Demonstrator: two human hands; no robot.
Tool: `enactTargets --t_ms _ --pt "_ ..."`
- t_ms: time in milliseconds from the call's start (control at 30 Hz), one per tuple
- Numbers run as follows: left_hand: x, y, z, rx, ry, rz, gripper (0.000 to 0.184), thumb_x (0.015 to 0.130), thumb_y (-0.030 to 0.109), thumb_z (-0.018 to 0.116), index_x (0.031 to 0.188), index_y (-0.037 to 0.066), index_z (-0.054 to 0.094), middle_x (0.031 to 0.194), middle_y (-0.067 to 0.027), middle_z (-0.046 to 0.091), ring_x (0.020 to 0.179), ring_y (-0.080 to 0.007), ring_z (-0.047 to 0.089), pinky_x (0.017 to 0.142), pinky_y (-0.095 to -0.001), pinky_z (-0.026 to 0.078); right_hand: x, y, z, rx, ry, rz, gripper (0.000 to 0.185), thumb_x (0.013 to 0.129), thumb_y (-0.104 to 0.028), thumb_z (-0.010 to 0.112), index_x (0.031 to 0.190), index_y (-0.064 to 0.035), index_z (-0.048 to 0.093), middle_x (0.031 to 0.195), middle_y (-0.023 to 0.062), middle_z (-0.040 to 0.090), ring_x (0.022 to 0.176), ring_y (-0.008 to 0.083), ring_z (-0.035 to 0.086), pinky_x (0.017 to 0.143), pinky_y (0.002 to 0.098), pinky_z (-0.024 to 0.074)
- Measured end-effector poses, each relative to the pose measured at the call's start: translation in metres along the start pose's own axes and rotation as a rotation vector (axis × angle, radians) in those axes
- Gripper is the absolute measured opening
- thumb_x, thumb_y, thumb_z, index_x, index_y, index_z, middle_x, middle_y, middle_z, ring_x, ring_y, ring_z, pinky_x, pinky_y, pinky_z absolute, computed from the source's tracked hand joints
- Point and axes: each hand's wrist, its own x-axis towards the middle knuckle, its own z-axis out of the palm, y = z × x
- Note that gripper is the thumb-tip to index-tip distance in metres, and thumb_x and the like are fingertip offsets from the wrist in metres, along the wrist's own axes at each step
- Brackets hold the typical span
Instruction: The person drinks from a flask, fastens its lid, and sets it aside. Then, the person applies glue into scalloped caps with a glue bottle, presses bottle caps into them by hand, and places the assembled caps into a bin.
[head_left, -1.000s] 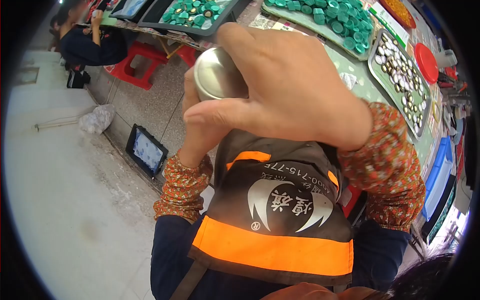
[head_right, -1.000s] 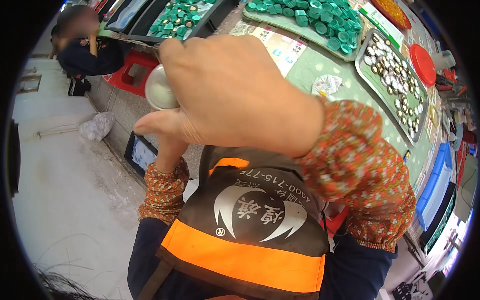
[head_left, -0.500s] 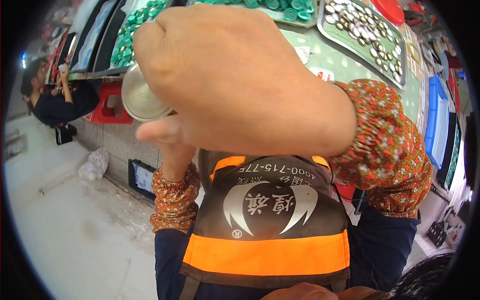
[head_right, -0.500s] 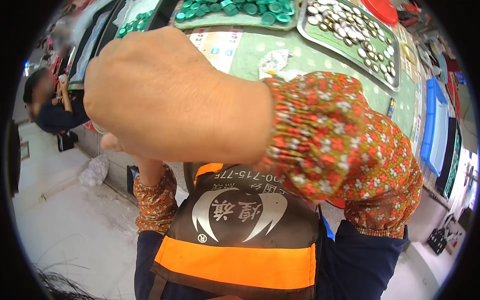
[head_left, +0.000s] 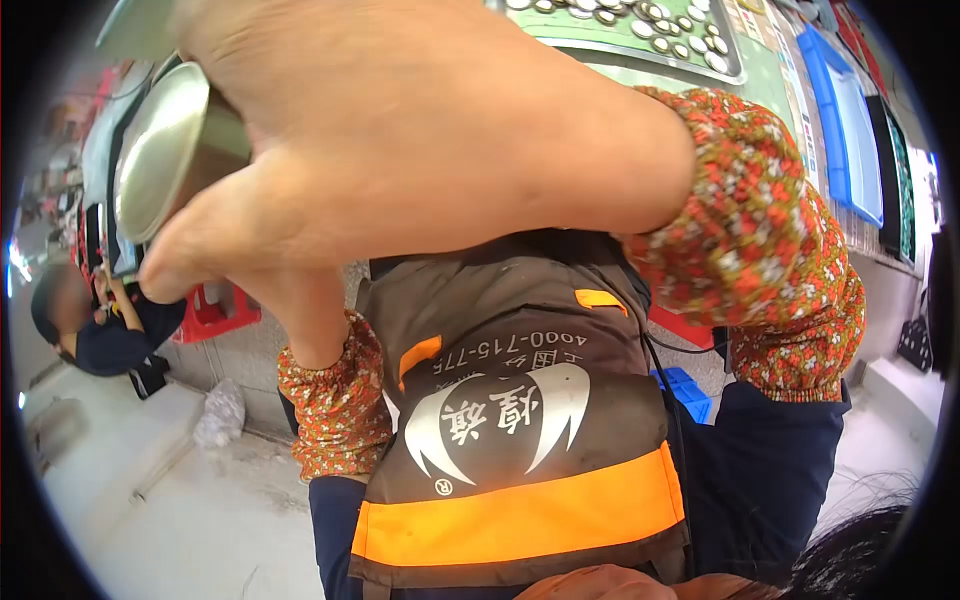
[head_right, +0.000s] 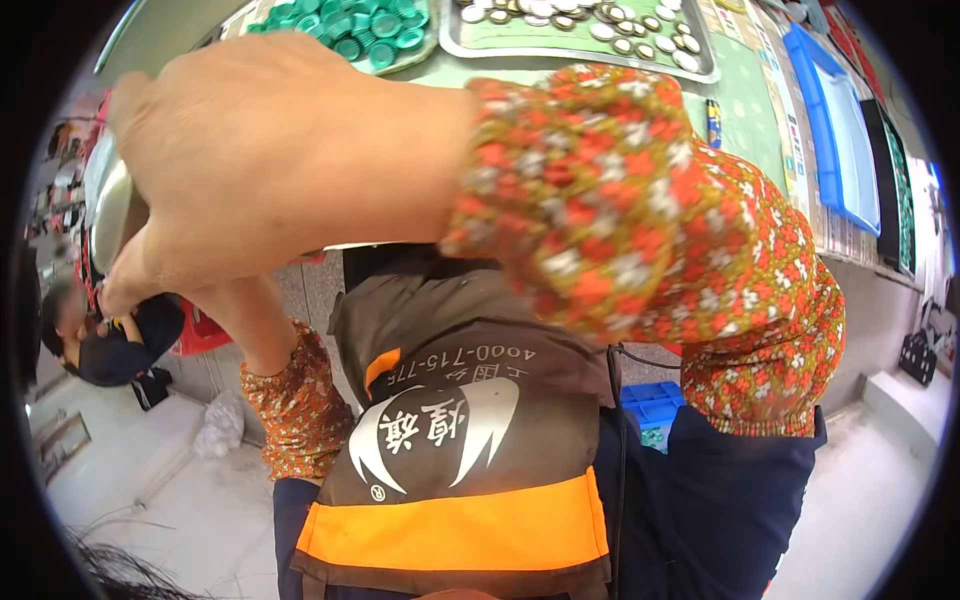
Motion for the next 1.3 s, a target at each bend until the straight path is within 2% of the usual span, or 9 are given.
enactTargets --t_ms 100,200,267,500,700,833,933,1033,1300 --pt "0.007 0.026 0.021 -0.11 -0.093 -0.027 0.074 0.091 0.018 0.079 0.146 -0.001 0.033 0.137 -0.0158 0.053 0.119 -0.0253 0.059 0.104 -0.0437 0.05 -0.018 0.002 -0.012 0.029 0.073 0.06 0.062 0.07 -0.037 0.086 0.11 0.0034 0.06 0.101 0.0252 0.059 0.099 0.0429 0.06 0.086 0.0481 0.0515" --pt "0.012 0.042 0.065 -0.152 -0.095 0.104 0.094 0.073 0.008 0.093 0.145 -0.002 0.033 0.138 -0.0153 0.053 0.123 -0.0247 0.057 0.103 -0.0419 0.048 -0.038 0.0 -0.037 0.057 0.196 0.142 0.068 0.069 -0.034 0.088 0.117 0.0031 0.057 0.105 0.0254 0.057 0.103 0.0427 0.058 0.089 0.0478 0.0491" --pt "0.018 0.049 0.087 -0.198 -0.282 0.081 0.088 0.086 0.012 0.082 0.153 0.002 0.026 0.144 -0.0172 0.048 0.129 -0.0288 0.055 0.107 -0.047 0.048 -0.048 0.002 -0.061 0.044 0.29 0.15 0.071 0.066 -0.031 0.092 0.118 0.0013 0.056 0.107 0.0227 0.055 0.104 0.0402 0.055 0.089 0.0463 0.0466" --pt "0.036 0.099 0.18 -0.294 -0.678 0.17 0.113 0.079 0.014 0.087 0.159 0.002 0.007 0.158 -0.0214 0.025 0.139 -0.0338 0.044 0.109 -0.0461 0.046 -0.091 0.017 -0.154 -0.009 0.442 0.174 0.077 0.067 -0.027 0.095 0.129 -0.0017 0.057 0.116 0.0151 0.06 0.107 0.0299 0.058 0.093 0.0407 0.047" --pt "0.058 0.12 0.171 -0.491 -0.933 0.458 0.057 0.081 0.01 0.081 0.133 0.008 0.056 0.138 -0.0214 0.054 0.128 -0.0345 0.055 0.109 -0.0508 0.044 -0.125 0.022 -0.255 -0.137 0.599 0.466 0.069 0.076 -0.022 0.092 0.133 -0.0013 0.059 0.121 0.0084 0.068 0.11 0.0188 0.066 0.096 0.0347 0.0518" --pt "0.067 0.127 0.162 -1.083 -1.322 0.378 0.009 0.092 0.012 0.075 0.097 0.013 0.068 0.107 -0.0084 0.073 0.099 -0.0319 0.067 0.093 -0.0533 0.052 -0.13 0.061 -0.326 -0.335 0.825 0.507 0.058 0.08 -0.025 0.089 0.126 -0.0005 0.063 0.111 0.0071 0.072 0.099 0.0159 0.068 0.088 0.0316 0.0542" --pt "0.06 0.123 0.159 -1.256 -1.151 0.346 0.026 0.099 0.028 0.068 0.109 0.004 0.071 0.11 -0.0159 0.073 0.085 -0.0344 0.071 0.078 -0.0513 0.056 -0.132 0.104 -0.375 -0.616 0.905 0.528 0.058 0.081 -0.034 0.089 0.12 0.002 0.066 0.11 0.011 0.072 0.099 0.0169 0.064 0.093 0.0346 0.0505" --pt "0.068 0.121 0.162 -1.351 -1.157 0.239 0.016 0.096 0.019 0.071 0.101 0.004 0.072 0.102 -0.0169 0.072 0.083 -0.0354 0.07 0.072 -0.0477 0.055 -0.132 0.153 -0.408 -0.688 0.913 0.476 0.058 0.081 -0.037 0.089 0.118 0.0024 0.067 0.109 0.0119 0.072 0.099 0.0169 0.065 0.093 0.0343 0.0504" --pt "0.085 0.098 0.175 -1.23 -1.252 0.257 0.021 0.093 0.02 0.073 0.105 0.001 0.073 0.103 -0.0217 0.073 0.087 -0.0371 0.07 0.078 -0.0487 0.052 -0.119 0.261 -0.449 -0.77 0.983 0.53 0.064 0.073 -0.042 0.092 0.112 0.0024 0.07 0.107 0.0145 0.075 0.096 0.0235 0.073 0.09 0.0358 0.0548"
